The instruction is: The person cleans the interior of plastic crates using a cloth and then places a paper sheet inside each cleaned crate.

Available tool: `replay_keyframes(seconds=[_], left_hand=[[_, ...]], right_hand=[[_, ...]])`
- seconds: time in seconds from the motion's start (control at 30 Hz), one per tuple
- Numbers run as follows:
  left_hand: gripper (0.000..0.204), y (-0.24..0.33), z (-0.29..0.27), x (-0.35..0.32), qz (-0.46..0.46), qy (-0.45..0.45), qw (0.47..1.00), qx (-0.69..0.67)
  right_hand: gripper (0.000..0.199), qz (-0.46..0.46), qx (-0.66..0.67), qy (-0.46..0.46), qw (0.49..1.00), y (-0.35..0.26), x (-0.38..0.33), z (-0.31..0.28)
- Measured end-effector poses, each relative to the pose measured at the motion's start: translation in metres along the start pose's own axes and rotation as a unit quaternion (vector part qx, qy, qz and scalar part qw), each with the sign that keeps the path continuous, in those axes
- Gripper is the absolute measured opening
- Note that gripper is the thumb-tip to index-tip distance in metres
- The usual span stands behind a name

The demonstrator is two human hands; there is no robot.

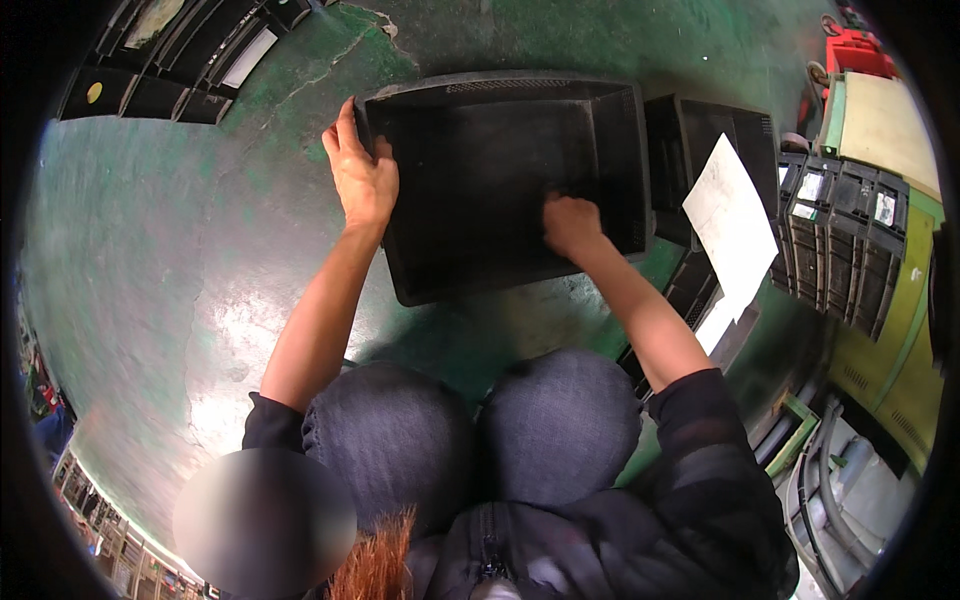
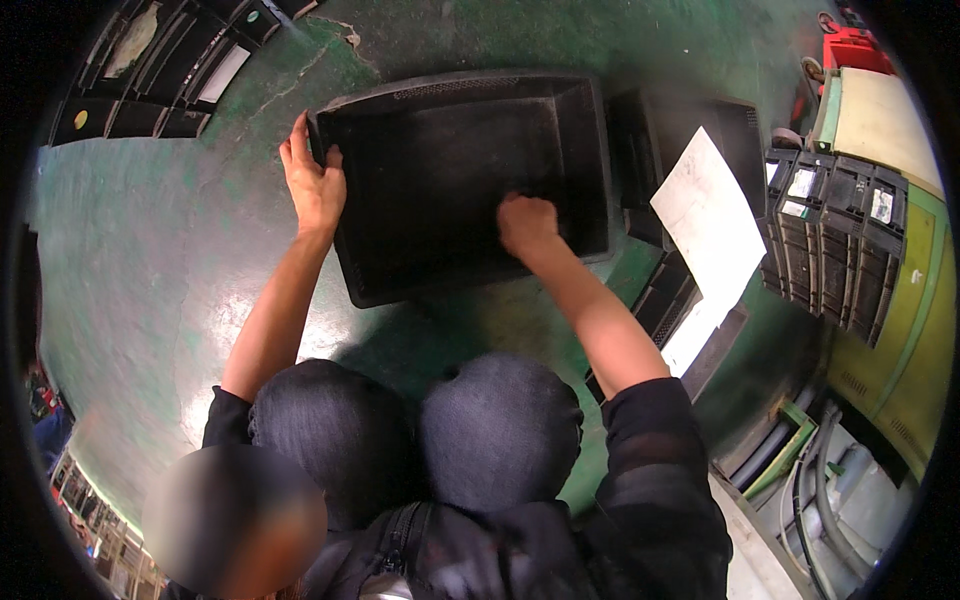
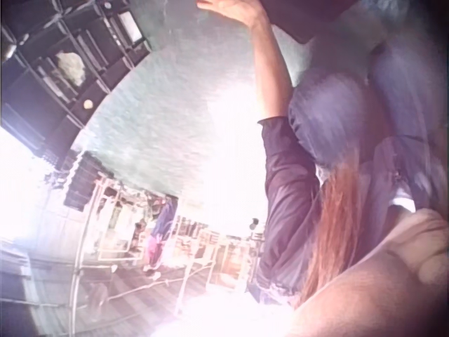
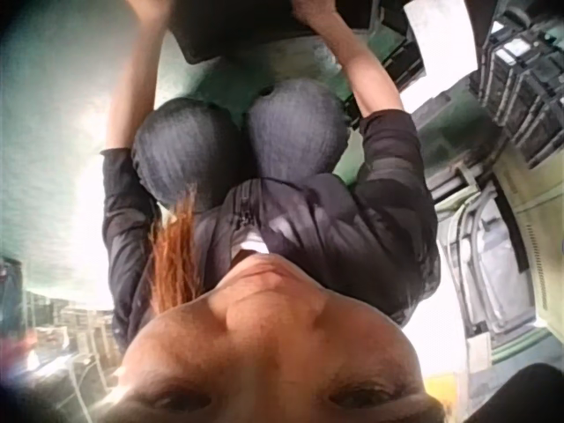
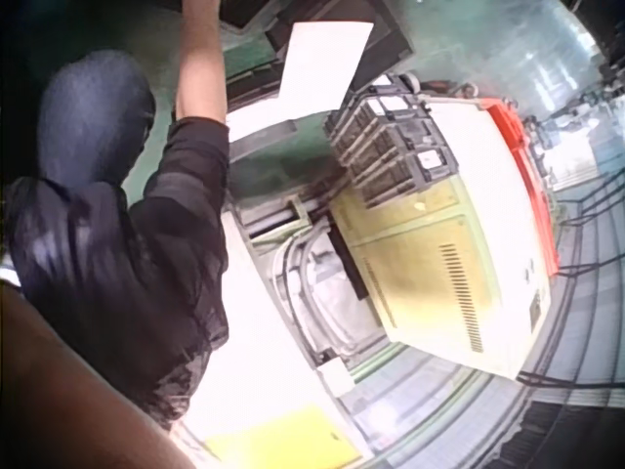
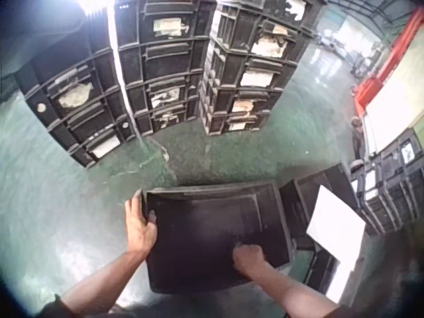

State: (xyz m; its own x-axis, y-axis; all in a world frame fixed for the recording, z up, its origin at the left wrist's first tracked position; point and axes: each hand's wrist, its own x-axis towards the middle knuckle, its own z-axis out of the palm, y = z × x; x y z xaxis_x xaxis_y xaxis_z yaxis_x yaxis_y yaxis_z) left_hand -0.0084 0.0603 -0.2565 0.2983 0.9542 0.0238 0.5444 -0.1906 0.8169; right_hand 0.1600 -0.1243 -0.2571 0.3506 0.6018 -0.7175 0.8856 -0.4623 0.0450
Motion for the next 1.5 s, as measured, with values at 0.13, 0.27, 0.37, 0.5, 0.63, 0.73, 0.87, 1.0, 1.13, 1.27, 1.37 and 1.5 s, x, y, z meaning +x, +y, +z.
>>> replay_keyframes(seconds=[0.13,0.27,0.37,0.5,0.63,0.73,0.87,1.0,1.13,1.27,1.37,1.5], left_hand=[[0.053,-0.005,0.009,0.002,0.049,0.024,0.998,0.004],[0.064,-0.012,-0.007,0.003,0.000,-0.018,1.000,0.019],[0.072,-0.032,-0.024,-0.027,0.024,-0.037,0.999,0.022],[0.066,0.000,-0.021,-0.031,-0.045,-0.081,0.995,0.042],[0.064,-0.005,-0.017,-0.032,-0.040,-0.064,0.996,0.053],[0.063,-0.007,-0.012,-0.032,-0.035,-0.066,0.996,0.055],[0.060,-0.019,-0.009,-0.028,0.002,-0.080,0.995,0.061],[0.059,-0.011,-0.010,-0.031,-0.047,-0.051,0.997,0.045],[0.062,-0.008,-0.013,-0.034,-0.036,-0.036,0.998,0.026],[0.062,-0.006,-0.008,-0.036,-0.032,-0.026,0.999,0.020],[0.061,-0.010,-0.006,-0.034,0.011,-0.011,0.999,0.047],[0.060,-0.019,-0.003,-0.034,-0.006,0.003,1.000,-0.024]], right_hand=[[0.025,-0.209,0.050,0.038,0.976,-0.090,0.014,0.015],[0.032,-0.163,0.282,0.094,0.941,-0.115,0.017,0.002],[0.032,-0.155,0.383,0.368,0.833,-0.063,-0.011,-0.066],[0.023,0.125,0.104,0.565,0.809,0.045,0.036,-0.090],[0.014,0.033,0.035,0.559,0.828,-0.038,0.065,-0.102],[0.009,-0.089,0.008,0.564,0.821,-0.120,0.072,-0.099],[0.017,-0.227,-0.001,0.504,0.834,-0.174,0.069,-0.113],[0.023,-0.272,-0.074,0.539,0.793,-0.123,0.074,-0.113],[0.034,-0.197,-0.145,0.514,0.822,0.009,0.066,-0.118],[0.043,-0.022,-0.186,0.437,0.880,0.131,0.045,-0.135],[0.048,-0.095,-0.084,0.447,0.886,0.133,0.034,-0.125],[0.059,-0.145,0.057,0.458,0.875,0.132,0.011,-0.065]])
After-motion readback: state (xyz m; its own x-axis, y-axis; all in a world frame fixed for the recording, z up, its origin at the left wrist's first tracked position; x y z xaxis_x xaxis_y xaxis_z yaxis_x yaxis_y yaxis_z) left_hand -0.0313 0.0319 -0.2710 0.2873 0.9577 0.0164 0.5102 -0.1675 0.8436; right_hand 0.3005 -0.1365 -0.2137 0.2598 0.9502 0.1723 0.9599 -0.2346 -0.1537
